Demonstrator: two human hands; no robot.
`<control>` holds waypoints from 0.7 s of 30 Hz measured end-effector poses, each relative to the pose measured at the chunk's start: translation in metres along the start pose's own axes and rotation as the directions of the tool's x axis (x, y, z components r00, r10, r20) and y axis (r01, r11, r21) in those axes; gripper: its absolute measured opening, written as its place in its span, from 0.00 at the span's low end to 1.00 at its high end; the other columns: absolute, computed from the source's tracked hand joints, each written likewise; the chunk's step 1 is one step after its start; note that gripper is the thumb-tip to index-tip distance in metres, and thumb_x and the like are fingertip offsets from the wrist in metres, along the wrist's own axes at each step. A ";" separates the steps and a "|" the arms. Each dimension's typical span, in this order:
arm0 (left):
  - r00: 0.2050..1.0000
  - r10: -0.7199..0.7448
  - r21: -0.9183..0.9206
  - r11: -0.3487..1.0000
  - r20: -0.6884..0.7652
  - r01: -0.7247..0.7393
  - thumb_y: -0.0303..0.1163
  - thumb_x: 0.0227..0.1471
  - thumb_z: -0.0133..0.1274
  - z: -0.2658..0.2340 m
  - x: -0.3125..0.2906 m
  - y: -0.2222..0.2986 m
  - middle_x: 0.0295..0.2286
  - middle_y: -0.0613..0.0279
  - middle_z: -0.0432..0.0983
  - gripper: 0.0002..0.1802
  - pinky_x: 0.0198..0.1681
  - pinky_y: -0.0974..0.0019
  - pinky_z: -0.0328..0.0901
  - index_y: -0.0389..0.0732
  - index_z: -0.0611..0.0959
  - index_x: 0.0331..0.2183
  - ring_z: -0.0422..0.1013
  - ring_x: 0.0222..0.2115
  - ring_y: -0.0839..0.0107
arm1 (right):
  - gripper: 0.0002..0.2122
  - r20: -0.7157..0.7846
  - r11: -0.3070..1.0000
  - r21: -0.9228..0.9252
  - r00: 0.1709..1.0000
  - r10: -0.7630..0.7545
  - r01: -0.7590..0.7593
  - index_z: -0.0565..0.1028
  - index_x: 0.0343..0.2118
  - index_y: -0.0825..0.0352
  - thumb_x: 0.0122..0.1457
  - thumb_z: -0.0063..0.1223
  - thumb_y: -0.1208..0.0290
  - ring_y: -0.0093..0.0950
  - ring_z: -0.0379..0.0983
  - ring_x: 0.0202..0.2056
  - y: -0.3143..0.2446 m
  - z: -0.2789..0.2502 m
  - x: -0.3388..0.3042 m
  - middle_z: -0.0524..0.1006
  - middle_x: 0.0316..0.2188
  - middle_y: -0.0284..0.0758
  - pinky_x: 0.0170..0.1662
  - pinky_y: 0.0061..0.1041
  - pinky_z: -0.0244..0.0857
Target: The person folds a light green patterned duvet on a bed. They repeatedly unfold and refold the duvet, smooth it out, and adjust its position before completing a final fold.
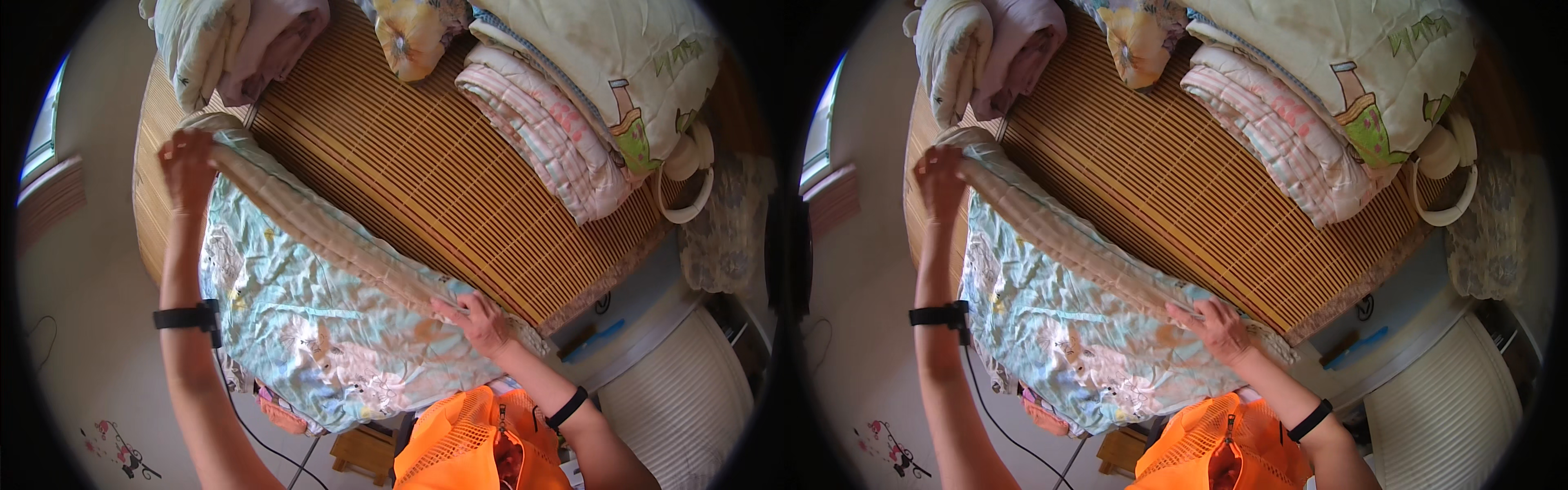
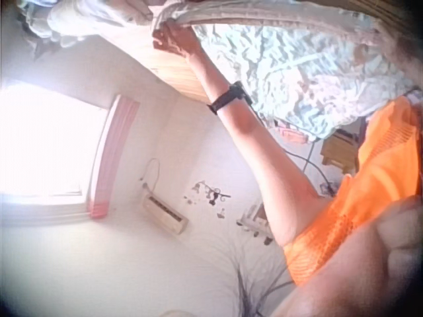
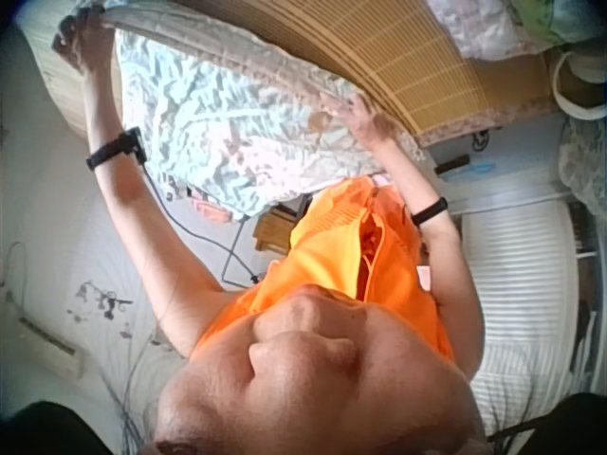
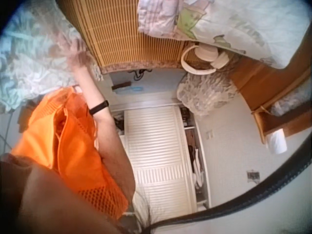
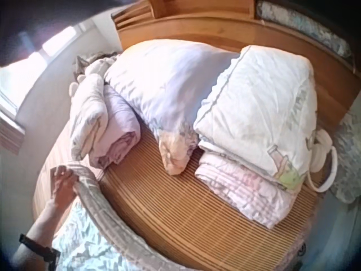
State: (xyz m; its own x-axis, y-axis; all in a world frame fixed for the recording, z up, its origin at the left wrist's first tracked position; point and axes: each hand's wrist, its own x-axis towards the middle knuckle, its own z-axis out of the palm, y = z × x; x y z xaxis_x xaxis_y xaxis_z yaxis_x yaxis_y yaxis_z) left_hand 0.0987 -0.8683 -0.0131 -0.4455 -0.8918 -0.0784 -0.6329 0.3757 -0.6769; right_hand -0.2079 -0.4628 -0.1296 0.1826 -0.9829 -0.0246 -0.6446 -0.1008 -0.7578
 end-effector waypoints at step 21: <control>0.897 -0.126 -0.886 -0.262 0.425 0.383 0.27 0.48 0.55 -0.112 -0.305 0.308 0.59 0.47 0.55 0.33 0.60 0.53 0.53 0.43 0.67 0.57 0.53 0.60 0.49 | 0.31 0.479 0.826 -0.213 0.681 0.554 -0.522 0.68 0.45 0.69 0.44 0.64 0.51 0.51 0.72 0.42 0.023 -0.066 -0.108 0.76 0.38 0.52 0.43 0.44 0.67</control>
State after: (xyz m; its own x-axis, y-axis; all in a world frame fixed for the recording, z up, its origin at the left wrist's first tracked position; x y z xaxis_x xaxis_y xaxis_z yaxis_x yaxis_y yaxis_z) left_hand -0.0315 -0.4521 -0.1159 -0.0512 -0.9538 -0.2960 -0.5654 -0.2167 0.7958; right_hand -0.2910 -0.3687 -0.1014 0.1225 -0.6509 -0.7492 -0.7860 0.3973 -0.4737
